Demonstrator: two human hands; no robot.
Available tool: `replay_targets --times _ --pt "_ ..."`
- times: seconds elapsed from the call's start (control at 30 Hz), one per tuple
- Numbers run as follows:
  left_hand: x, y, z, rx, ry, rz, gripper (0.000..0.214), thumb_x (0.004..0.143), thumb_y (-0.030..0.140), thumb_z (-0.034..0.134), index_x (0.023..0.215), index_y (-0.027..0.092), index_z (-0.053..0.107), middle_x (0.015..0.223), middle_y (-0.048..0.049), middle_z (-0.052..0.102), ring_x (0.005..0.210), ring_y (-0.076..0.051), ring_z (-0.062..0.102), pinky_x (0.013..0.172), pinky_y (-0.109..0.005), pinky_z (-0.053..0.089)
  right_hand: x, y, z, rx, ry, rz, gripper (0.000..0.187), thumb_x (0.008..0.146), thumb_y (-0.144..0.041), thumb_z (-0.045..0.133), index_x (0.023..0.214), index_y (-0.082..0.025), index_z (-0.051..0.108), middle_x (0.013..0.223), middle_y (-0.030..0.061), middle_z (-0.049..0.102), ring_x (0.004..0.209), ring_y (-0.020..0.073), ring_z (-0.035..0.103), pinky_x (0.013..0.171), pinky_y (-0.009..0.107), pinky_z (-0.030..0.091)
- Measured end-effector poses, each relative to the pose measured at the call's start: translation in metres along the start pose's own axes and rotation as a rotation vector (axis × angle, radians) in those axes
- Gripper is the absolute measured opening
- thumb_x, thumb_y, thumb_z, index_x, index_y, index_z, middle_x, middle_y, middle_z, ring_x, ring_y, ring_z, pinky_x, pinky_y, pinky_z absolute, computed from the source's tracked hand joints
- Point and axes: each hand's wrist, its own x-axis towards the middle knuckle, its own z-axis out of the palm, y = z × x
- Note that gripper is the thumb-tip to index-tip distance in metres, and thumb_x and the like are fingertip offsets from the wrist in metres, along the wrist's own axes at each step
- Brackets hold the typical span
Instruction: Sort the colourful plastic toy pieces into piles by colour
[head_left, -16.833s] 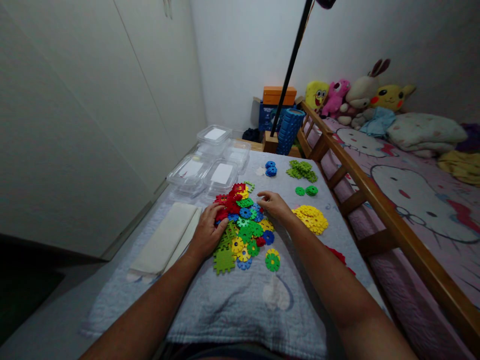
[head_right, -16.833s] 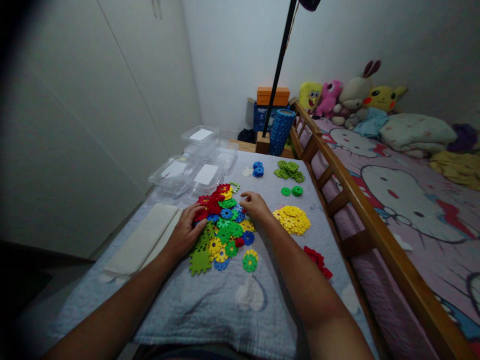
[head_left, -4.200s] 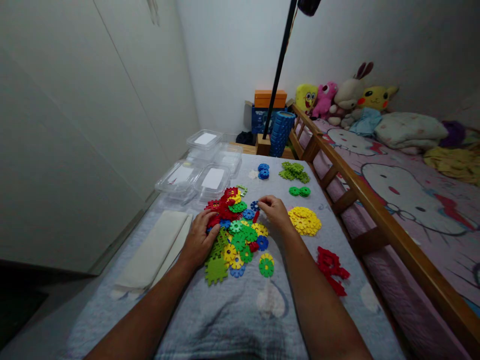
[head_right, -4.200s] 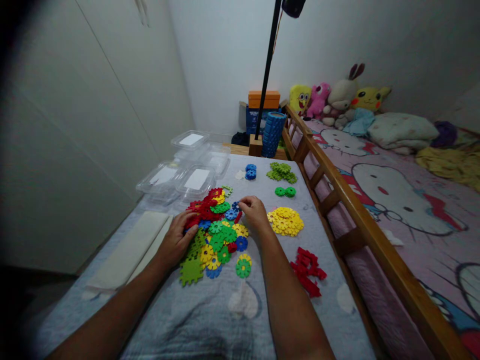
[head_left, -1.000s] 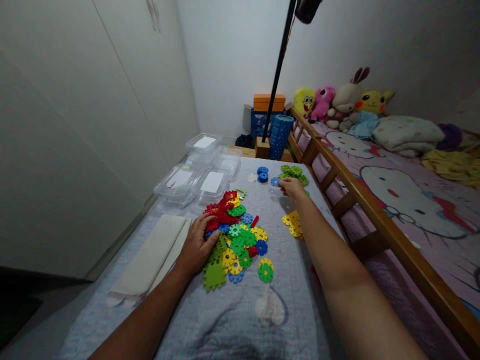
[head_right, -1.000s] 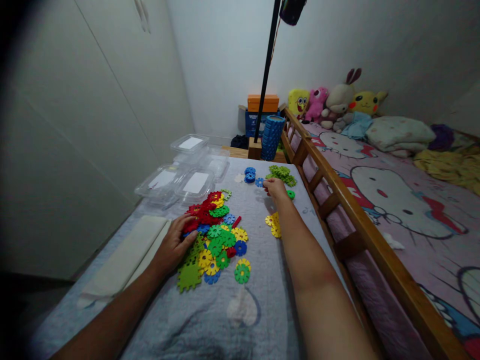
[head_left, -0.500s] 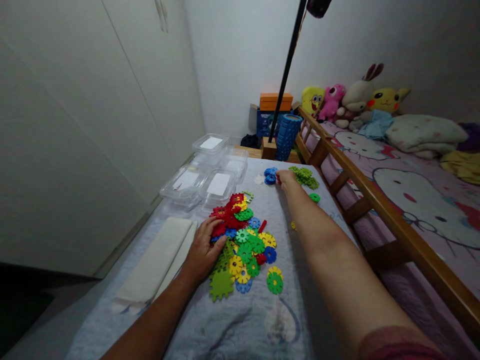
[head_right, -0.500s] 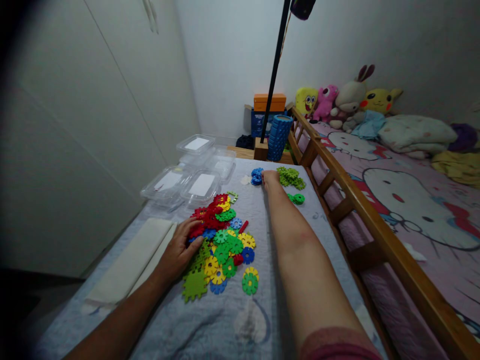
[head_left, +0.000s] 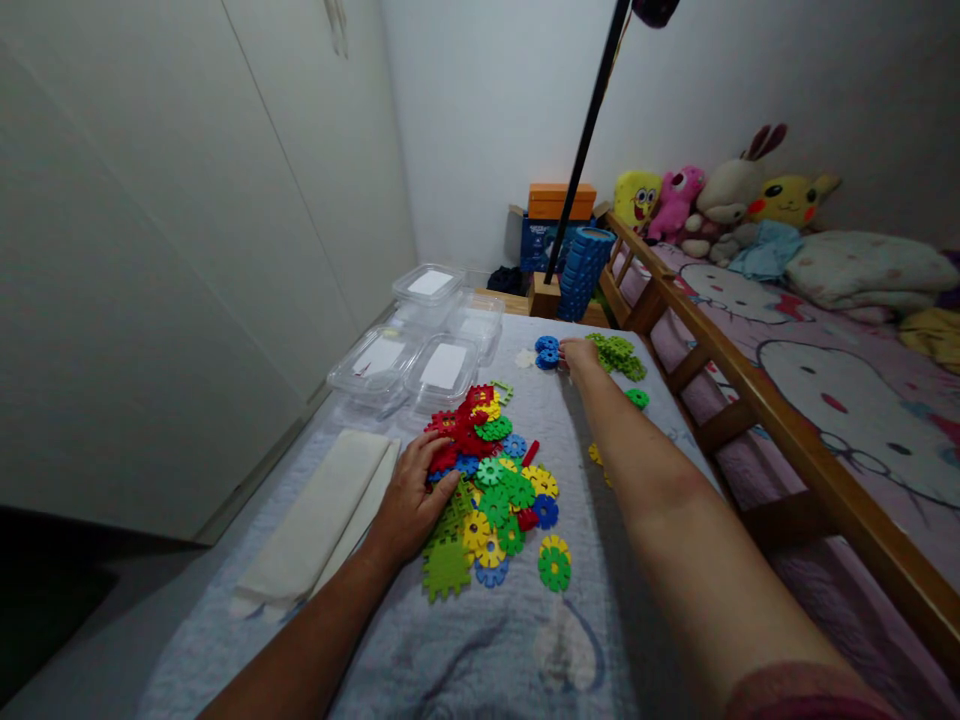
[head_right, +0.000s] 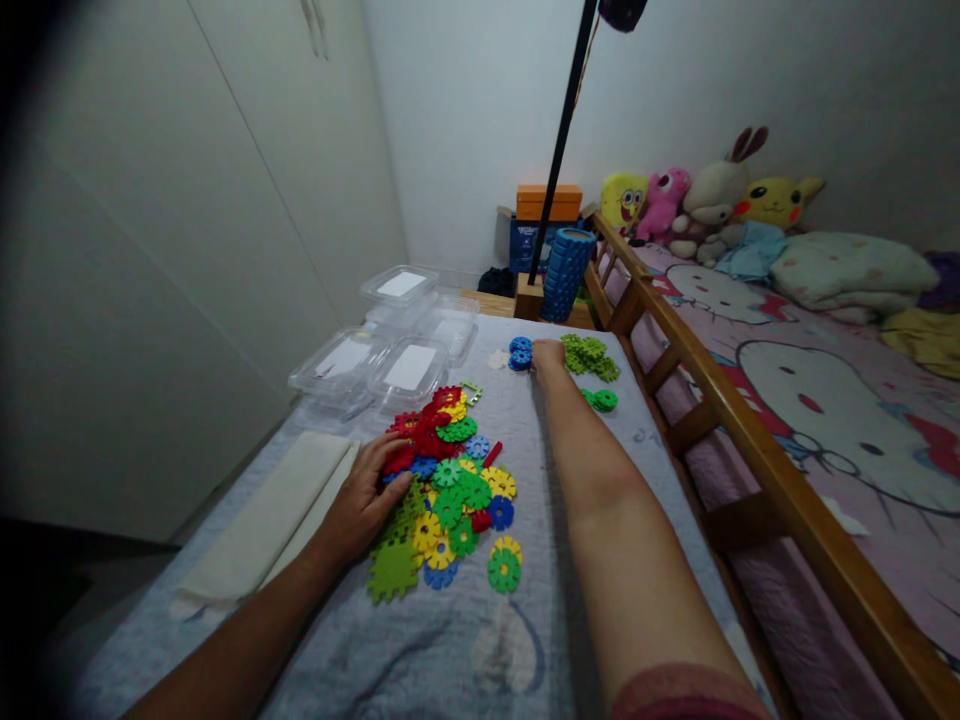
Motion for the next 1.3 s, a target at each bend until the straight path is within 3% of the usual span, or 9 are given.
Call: replay_targets --times 0.17,0.33,0.47,0.6,0.73,0.87,1.07,1.13,1.3 --pt "0.0 -0.001 0.0 0.005 0.002 0.003 0.041 0.096 0.046 0.053 0.129 0.022 0.058 0.142 -0.0122 0.053 0.136 -0.029 0.048 0.117 -0.052 0.038 -0.017 -0.009 -0.005 0.063 0.038 0.071 0.012 0.065 -0.007 0.063 0.067 -0.018 0.058 0.052 -0.0039 0.052 0.052 0.0115 0.051 0.052 0.021 0.041" --pt "0.001 -0.002 0.0 0.002 0.006 0.028 0.041 0.096 0.046 0.053 0.129 0.022 0.058 0.142 -0.0118 0.054 0.135 -0.028 0.048 0.117 -0.05 0.039 -0.058 -0.012 -0.02 0.137 0.006 0.04 0.018 0.065 -0.012 0.057 0.08 -0.017 0.066 0.069 -0.0026 0.064 0.061 0.0102 0.054 0.058 0.021 0.045" --pt "0.001 -0.002 0.001 0.0 0.011 0.034 0.041 0.096 0.046 0.053 0.129 0.022 0.058 0.141 -0.012 0.054 0.135 -0.028 0.048 0.117 -0.051 0.038 -0.106 -0.001 -0.03 0.123 -0.217 -0.05 0.02 0.07 -0.022 0.061 0.088 -0.017 0.069 0.079 -0.0002 0.069 0.069 0.0126 0.061 0.063 0.023 0.047" --pt "0.0 -0.001 -0.001 0.001 -0.017 0.054 0.043 0.096 0.046 0.053 0.131 0.022 0.057 0.144 -0.0125 0.052 0.138 -0.028 0.046 0.118 -0.051 0.037 -0.15 0.017 -0.03 -0.144 -0.459 -0.222 0.018 0.075 -0.023 0.063 0.089 -0.016 0.072 0.085 0.0037 0.073 0.078 0.0168 0.065 0.075 0.03 0.051" --pt "-0.002 -0.001 -0.003 -0.007 -0.088 0.084 0.051 0.095 0.048 0.055 0.138 0.022 0.053 0.152 -0.0127 0.045 0.143 -0.029 0.041 0.121 -0.052 0.033 -0.176 0.031 -0.021 -0.413 -0.504 -0.448 0.03 0.079 -0.017 0.065 0.108 -0.019 0.073 0.116 0.0081 0.073 0.107 0.0229 0.065 0.098 0.037 0.047" --pt "-0.004 -0.003 -0.004 -0.005 -0.131 0.084 0.058 0.094 0.052 0.056 0.143 0.021 0.049 0.157 -0.0143 0.04 0.147 -0.03 0.037 0.123 -0.053 0.031 -0.188 0.037 -0.012 -0.575 -0.494 -0.566 0.047 0.08 -0.012 0.067 0.125 -0.023 0.067 0.132 0.0079 0.068 0.123 0.0253 0.058 0.109 0.041 0.04" --pt "-0.003 0.001 -0.005 0.024 -0.16 0.104 0.06 0.092 0.053 0.057 0.142 0.021 0.051 0.155 -0.0146 0.044 0.146 -0.032 0.039 0.121 -0.054 0.033 -0.191 0.039 -0.014 -0.686 -0.451 -0.562 0.02 0.085 -0.014 0.065 0.101 -0.021 0.074 0.107 0.0069 0.074 0.106 0.0232 0.062 0.099 0.036 0.042" --pt "-0.003 0.003 -0.005 0.033 -0.154 0.108 0.06 0.091 0.052 0.058 0.142 0.02 0.052 0.154 -0.0147 0.046 0.145 -0.032 0.041 0.121 -0.053 0.034 -0.192 0.039 -0.015 -0.691 -0.432 -0.553 0.018 0.085 -0.016 0.067 0.102 -0.02 0.074 0.106 0.0076 0.074 0.104 0.0232 0.061 0.097 0.036 0.042" --pt "-0.003 0.005 -0.006 0.033 -0.138 0.102 0.059 0.091 0.051 0.058 0.14 0.02 0.053 0.152 -0.0149 0.048 0.143 -0.031 0.042 0.121 -0.053 0.035 -0.192 0.039 -0.01 -0.664 -0.439 -0.552 0.036 0.084 -0.02 0.07 0.12 -0.022 0.069 0.124 0.0078 0.07 0.115 0.0252 0.057 0.102 0.039 0.04"
